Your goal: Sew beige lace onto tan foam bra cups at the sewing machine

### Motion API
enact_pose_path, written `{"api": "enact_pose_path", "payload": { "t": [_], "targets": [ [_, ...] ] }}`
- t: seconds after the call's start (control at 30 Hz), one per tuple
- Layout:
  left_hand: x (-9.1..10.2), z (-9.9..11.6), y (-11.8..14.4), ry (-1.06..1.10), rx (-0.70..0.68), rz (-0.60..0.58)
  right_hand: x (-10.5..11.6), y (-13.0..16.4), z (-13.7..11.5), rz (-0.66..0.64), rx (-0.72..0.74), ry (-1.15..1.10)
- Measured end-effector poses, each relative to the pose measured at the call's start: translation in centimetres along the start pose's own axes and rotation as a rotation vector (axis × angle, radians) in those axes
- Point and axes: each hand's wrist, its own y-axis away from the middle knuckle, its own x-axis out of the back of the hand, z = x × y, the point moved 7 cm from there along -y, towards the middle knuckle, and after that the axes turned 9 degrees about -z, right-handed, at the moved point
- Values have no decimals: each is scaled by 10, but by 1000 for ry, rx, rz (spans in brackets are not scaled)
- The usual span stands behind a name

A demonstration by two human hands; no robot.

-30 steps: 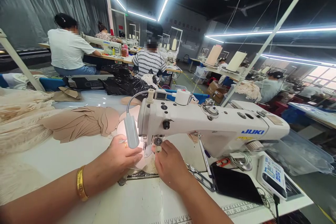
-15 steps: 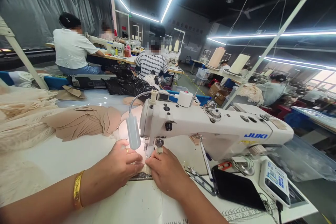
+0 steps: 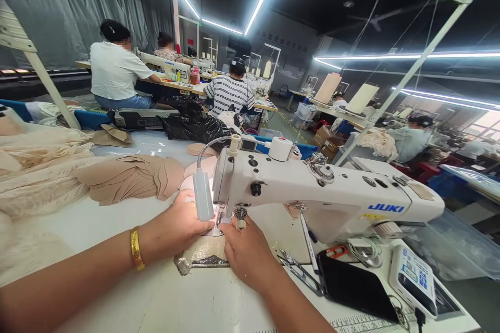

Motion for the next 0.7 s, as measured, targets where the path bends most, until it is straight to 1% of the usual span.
{"api": "enact_pose_path", "payload": {
  "t": [0.03,0.07,0.1,0.13,0.17,0.2,0.23,0.27,0.33,0.4,0.47,0.5,0.53,0.6,0.7],
  "targets": [
    [4,-2,1,-8,-6,27,0,0,0,-3,-4,3],
    [7,-8,3,-2,24,54,0,1,0,-4,-9,5],
    [11,-17,6,17,85,82,1,1,0,-3,-10,5],
    [13,-28,10,47,173,107,2,2,-1,1,-8,6],
    [13,-39,14,77,261,107,2,2,-1,6,0,6],
    [11,-48,18,99,330,83,3,3,-2,12,7,6],
    [9,-54,21,107,371,42,4,3,-2,20,12,7],
    [6,-56,23,97,375,-8,4,3,-2,26,16,7],
    [2,-49,25,66,336,-96,5,2,-2,38,20,5],
    [0,-37,26,48,306,-185,7,1,-3,47,21,5],
    [-3,-21,24,90,281,-272,9,0,-4,52,23,4],
    [-5,-15,23,128,272,-293,10,0,-4,54,24,2],
    [-6,-9,22,164,260,-291,11,-1,-5,54,23,-1],
    [-8,0,17,191,215,-232,11,-1,-5,51,19,-9],
    [-15,5,10,121,150,-137,12,-2,-4,46,13,-14]
  ]
}}
